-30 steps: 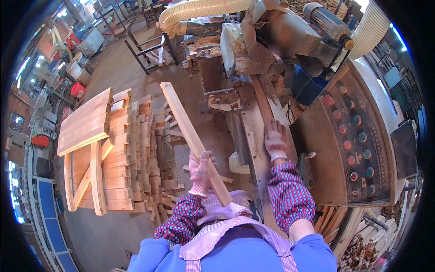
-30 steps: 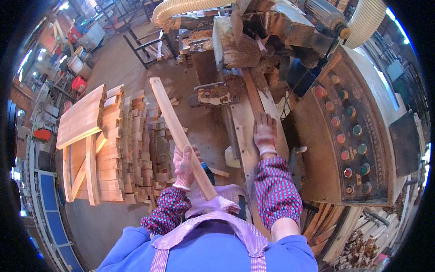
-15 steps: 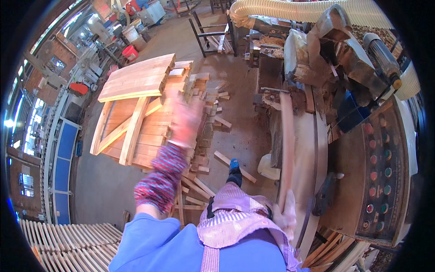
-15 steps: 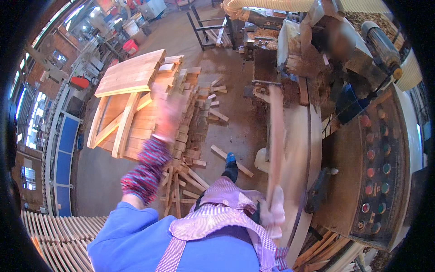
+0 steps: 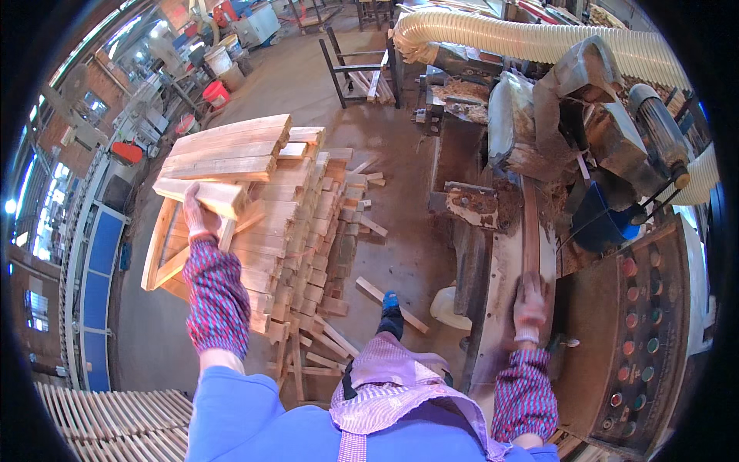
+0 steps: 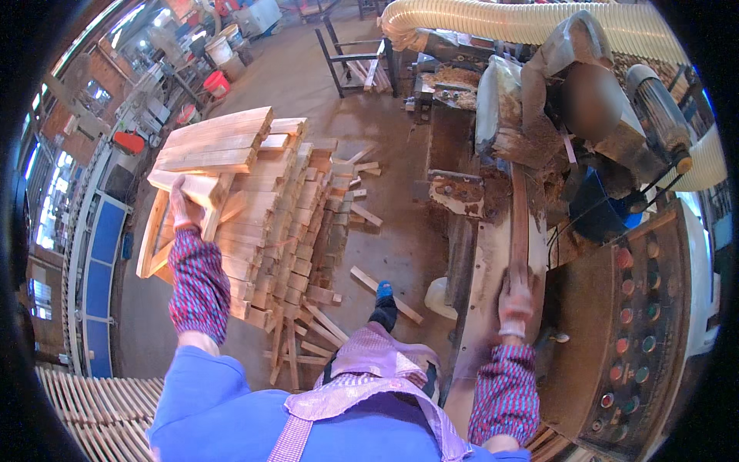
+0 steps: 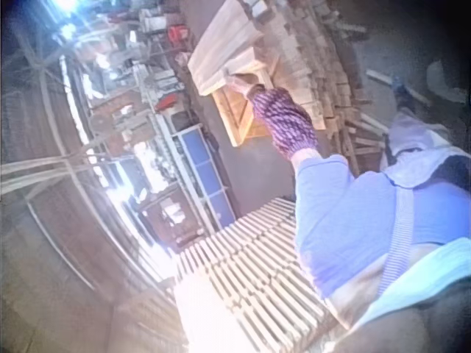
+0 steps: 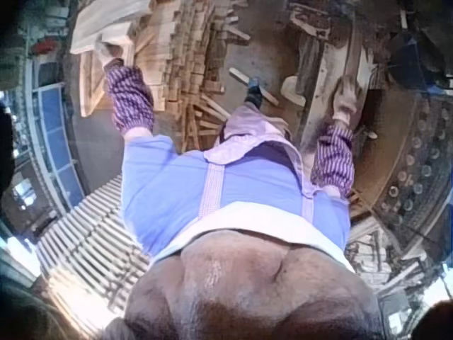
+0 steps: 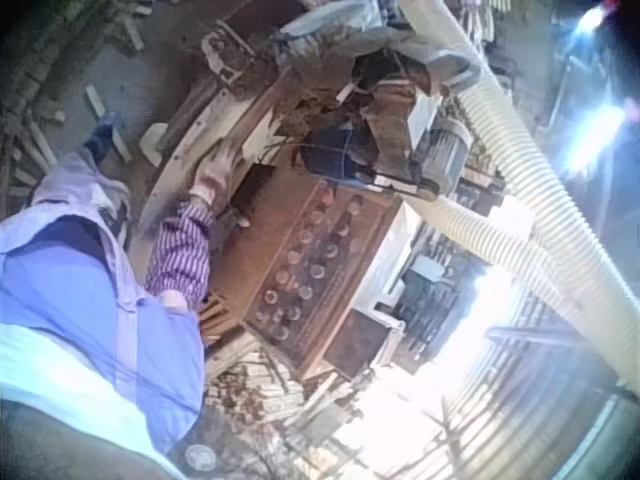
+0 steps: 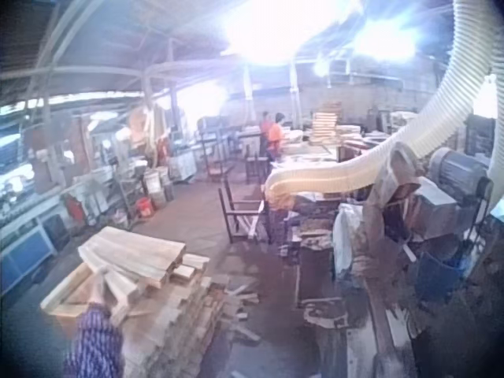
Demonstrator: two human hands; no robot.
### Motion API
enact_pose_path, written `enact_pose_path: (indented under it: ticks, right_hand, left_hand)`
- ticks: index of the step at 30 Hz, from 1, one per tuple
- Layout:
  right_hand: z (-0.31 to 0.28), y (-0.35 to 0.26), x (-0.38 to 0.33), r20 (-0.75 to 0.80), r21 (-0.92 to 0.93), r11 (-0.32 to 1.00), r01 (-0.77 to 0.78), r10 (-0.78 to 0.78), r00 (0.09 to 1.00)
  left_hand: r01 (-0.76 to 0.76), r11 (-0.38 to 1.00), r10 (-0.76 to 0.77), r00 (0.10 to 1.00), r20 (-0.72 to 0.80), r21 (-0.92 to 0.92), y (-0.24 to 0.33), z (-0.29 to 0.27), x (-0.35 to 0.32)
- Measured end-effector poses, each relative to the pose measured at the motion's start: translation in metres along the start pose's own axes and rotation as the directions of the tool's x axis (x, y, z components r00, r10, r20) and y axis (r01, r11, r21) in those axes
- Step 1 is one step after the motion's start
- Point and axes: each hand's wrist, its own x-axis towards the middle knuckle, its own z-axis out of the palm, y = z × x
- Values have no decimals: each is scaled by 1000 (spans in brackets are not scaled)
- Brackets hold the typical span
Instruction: The person picks up wooden planks from a stack, places them onto a conveyor belt for a woodworking machine, and monitors their movement through the equipment.
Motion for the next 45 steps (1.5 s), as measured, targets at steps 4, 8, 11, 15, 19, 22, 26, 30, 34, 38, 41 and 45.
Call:
enact_pose_path:
  ticks: [4,8,11,15,19,22,26,30,34,38,41,45]
  right_hand:
    - [-6,-41,53,-40,98,995,-20,24,999]
    - [-86,-147,23,-49,738,625,252,-323,945]
    - [-170,-217,-64,256,965,95,-243,-520,815]
    - [-153,-207,-129,64,864,482,145,-391,918]
    - [-134,-129,-216,-41,748,657,92,-93,995]
    - [-134,-89,-266,84,402,906,-130,105,991]
    - [-89,-60,-215,-52,34,996,-79,80,995]
    - [-18,-22,-62,-99,-210,978,19,-41,994]
    - [-12,-19,27,4,-41,999,-3,3,1000]
    - [-3,-35,53,-96,348,937,-13,50,994]
    - [-76,-131,-16,186,910,405,-87,-211,960]
    - [-99,-161,-134,260,879,461,-120,-254,932]
  left_hand:
    - [-162,987,159,949,271,-9,-36,-15,-98]
    - [-133,991,127,961,244,9,-97,58,-249]
    - [-44,999,40,953,300,5,-149,81,-314]
    - [116,988,-150,838,525,97,-217,79,-361]
    - [147,927,-319,793,519,346,-246,83,-372]
    - [190,915,-367,758,539,357,-257,87,-364]
    - [299,876,-459,754,470,378,-261,89,-354]
    - [258,885,-433,761,482,388,-258,90,-348]
    - [271,913,-392,789,473,306,-257,81,-342]
    - [256,938,-344,773,532,234,-269,91,-346]
    - [156,972,-226,832,507,178,-277,96,-346]
    - [-496,729,-179,528,830,472,-255,99,-336]
